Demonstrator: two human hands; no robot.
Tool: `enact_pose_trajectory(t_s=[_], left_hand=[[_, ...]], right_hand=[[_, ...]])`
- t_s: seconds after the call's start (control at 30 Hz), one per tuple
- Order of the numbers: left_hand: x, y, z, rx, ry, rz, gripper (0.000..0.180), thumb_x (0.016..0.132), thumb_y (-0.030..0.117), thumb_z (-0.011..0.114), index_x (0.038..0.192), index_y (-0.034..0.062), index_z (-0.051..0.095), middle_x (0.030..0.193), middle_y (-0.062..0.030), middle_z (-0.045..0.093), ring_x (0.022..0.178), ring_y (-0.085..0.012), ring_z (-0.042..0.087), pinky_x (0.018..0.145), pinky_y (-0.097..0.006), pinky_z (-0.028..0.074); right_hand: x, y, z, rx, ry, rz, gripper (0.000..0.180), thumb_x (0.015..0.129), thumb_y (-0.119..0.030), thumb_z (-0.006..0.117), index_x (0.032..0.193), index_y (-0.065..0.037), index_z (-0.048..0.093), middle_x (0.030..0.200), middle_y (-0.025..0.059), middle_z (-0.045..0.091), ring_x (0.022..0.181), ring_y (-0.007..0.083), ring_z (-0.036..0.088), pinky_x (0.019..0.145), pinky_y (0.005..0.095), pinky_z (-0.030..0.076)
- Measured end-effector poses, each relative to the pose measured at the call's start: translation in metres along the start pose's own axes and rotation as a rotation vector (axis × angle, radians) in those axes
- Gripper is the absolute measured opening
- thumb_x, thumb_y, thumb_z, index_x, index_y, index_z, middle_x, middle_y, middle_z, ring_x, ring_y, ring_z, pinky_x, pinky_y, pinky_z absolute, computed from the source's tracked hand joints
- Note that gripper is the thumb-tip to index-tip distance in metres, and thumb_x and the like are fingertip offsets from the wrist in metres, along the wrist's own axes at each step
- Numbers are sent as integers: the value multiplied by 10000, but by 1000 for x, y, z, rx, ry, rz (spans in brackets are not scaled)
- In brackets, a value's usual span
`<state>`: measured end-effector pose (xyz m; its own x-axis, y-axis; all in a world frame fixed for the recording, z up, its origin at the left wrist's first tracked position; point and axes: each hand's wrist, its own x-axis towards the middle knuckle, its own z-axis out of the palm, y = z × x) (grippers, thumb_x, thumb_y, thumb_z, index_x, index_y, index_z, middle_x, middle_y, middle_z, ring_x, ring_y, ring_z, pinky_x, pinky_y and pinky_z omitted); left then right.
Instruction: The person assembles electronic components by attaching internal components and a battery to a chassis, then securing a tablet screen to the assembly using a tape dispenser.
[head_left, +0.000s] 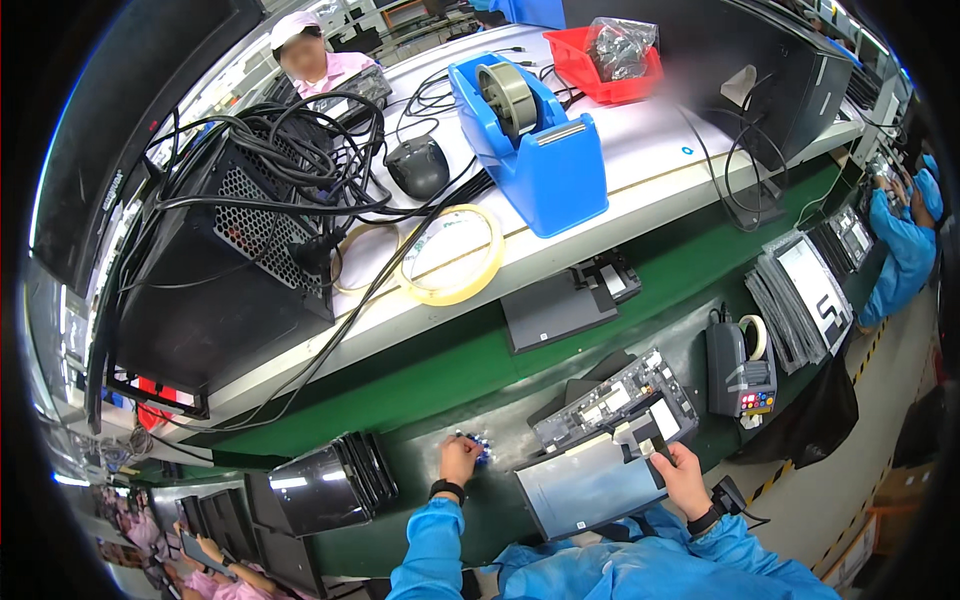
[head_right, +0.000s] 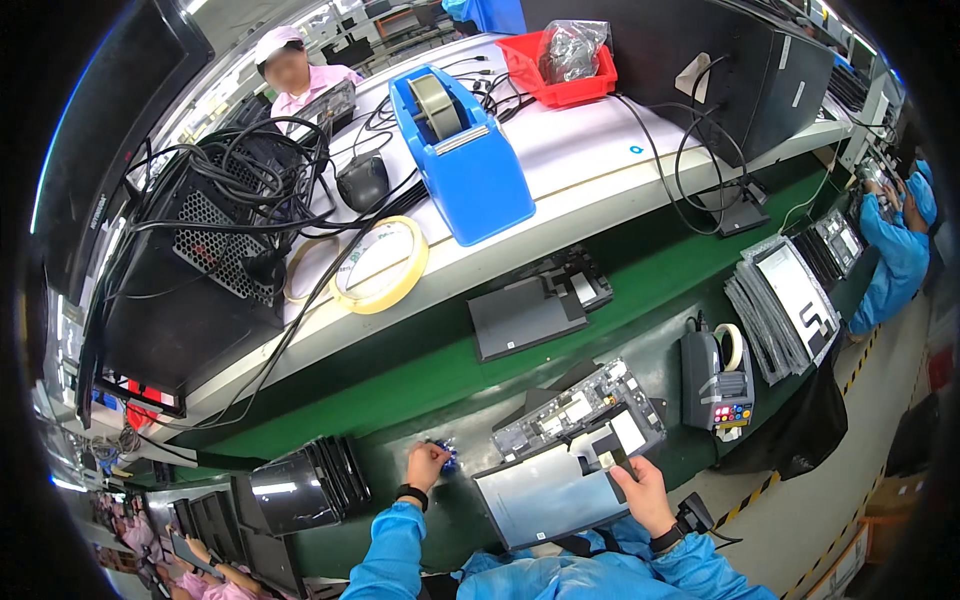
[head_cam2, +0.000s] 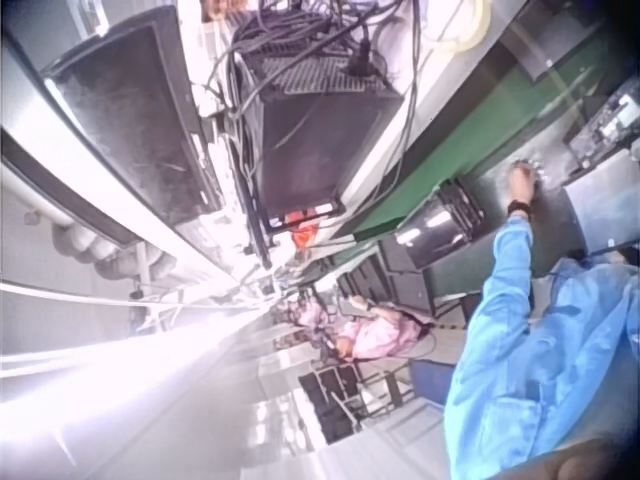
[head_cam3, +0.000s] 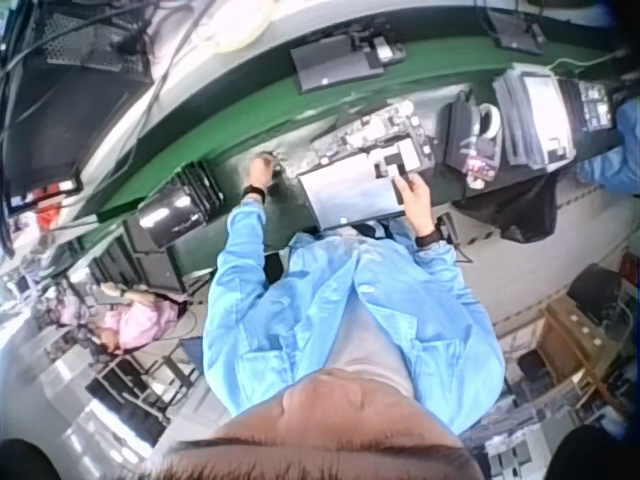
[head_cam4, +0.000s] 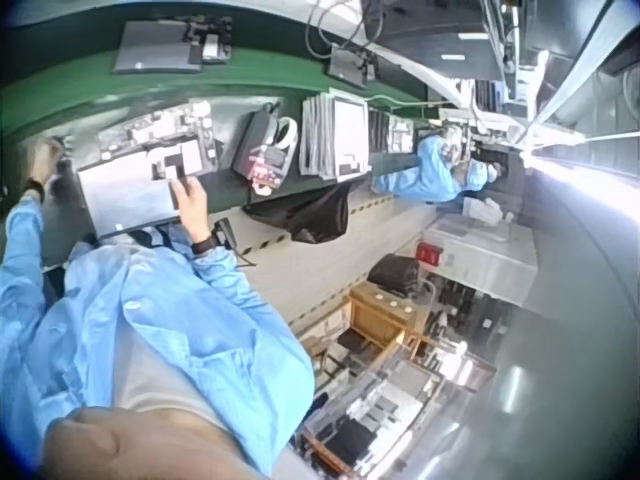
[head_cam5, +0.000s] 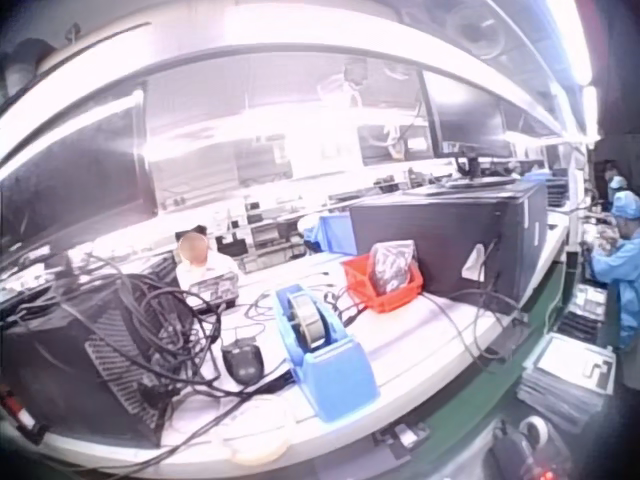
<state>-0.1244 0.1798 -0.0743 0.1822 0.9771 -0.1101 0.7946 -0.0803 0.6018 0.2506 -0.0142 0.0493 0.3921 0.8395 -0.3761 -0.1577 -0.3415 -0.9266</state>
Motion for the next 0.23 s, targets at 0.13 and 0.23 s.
enact_pose_trajectory(t_s=[0.13, 0.23], left_hand=[[13, -10, 20, 24, 97, -31, 261, 660, 210, 810, 788, 39, 660, 774, -140, 591, 717, -301, 576, 650, -404, 472], [16, 0, 8, 106, -55, -163, 324, 654, 216, 815, 876, 56, 641, 918, -171, 578, 851, -309, 567, 766, -387, 468]], right_hand=[[-2, -8, 0, 19, 18, 14, 132, 886, -117, 624, 908, 11, 596, 794, 7, 623, 706, 52, 544, 627, 215, 446], [-1, 0, -1, -25, 23, 25, 131, 886, -122, 625, 921, 2, 598, 797, 11, 626, 713, 57, 552, 632, 213, 448]])
